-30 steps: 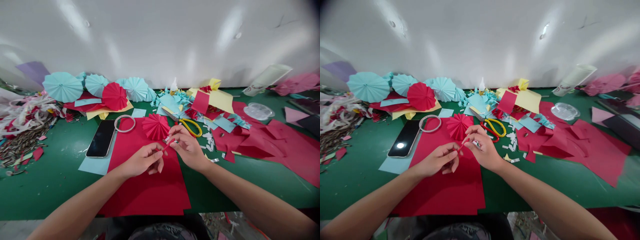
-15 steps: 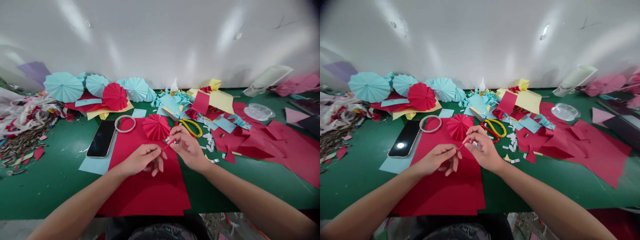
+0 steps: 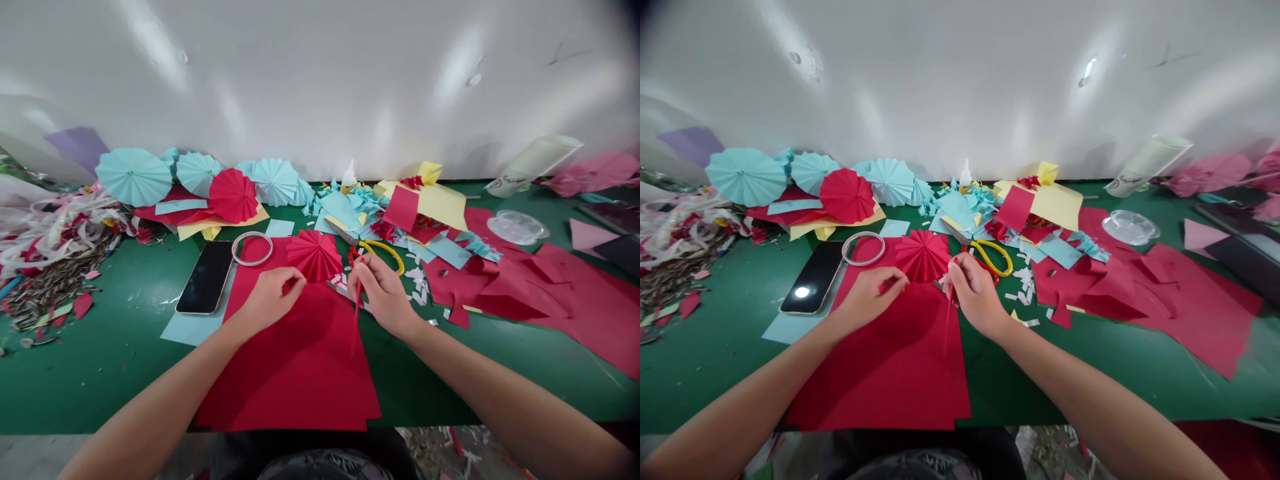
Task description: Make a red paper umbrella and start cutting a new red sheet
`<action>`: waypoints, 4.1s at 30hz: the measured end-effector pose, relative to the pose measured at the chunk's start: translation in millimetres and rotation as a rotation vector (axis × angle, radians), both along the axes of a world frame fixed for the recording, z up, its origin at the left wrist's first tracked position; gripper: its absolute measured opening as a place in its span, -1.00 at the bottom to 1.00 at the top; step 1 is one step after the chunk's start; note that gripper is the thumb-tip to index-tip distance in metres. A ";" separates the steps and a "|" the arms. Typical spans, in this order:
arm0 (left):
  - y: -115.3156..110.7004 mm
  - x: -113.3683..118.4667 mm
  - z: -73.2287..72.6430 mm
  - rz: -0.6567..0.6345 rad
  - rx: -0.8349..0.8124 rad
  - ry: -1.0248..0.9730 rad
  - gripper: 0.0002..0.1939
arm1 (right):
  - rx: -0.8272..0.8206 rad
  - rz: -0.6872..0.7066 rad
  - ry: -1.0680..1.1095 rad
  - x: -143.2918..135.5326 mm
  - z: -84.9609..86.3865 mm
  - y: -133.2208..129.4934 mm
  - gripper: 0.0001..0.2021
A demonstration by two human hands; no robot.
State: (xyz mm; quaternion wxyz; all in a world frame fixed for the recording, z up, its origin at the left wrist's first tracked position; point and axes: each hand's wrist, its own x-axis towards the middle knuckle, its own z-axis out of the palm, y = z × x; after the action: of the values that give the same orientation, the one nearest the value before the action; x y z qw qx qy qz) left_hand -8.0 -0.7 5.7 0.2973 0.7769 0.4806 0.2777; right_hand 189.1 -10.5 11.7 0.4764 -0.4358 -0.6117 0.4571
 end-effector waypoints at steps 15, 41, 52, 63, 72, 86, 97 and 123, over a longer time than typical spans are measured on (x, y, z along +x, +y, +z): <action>-6.9 3.7 -5.8 -0.263 0.043 0.345 -0.90 | 0.347 0.120 -0.888 2.2 -18.4 4.9 -0.86; -15.0 8.4 -8.6 -0.222 0.057 0.417 -0.89 | 0.597 0.266 -0.898 0.3 -26.3 4.0 -0.81; -13.3 10.6 -10.7 -0.164 0.003 0.128 -0.88 | 0.641 0.219 -0.836 1.6 -23.7 3.2 -0.84; -16.6 14.1 0.3 -0.080 -0.181 -0.223 -0.90 | 0.627 0.227 -0.729 -0.4 -14.4 1.1 -0.89; -9.6 8.1 1.9 -0.062 -0.153 -0.100 -0.86 | 0.544 0.185 -0.723 1.3 -9.8 4.2 -0.87; -9.6 7.7 -1.4 -0.083 -0.112 -0.062 -0.86 | 0.387 0.160 -0.684 1.9 -11.0 6.5 -0.90; 2.4 1.1 -5.6 0.241 -0.009 -0.016 -0.82 | 0.497 0.244 -0.979 1.4 -11.9 -1.5 -0.89; 18.5 2.4 -18.8 0.488 -0.438 -0.695 -0.57 | -0.008 0.054 -0.364 1.6 -9.1 7.2 -0.87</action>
State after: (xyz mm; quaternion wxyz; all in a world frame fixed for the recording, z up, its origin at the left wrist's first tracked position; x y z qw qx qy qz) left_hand -5.6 17.8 -13.1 0.5234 0.4213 0.5683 0.4749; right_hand 190.7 -3.3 2.6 0.3437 -0.4965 -0.6976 0.3857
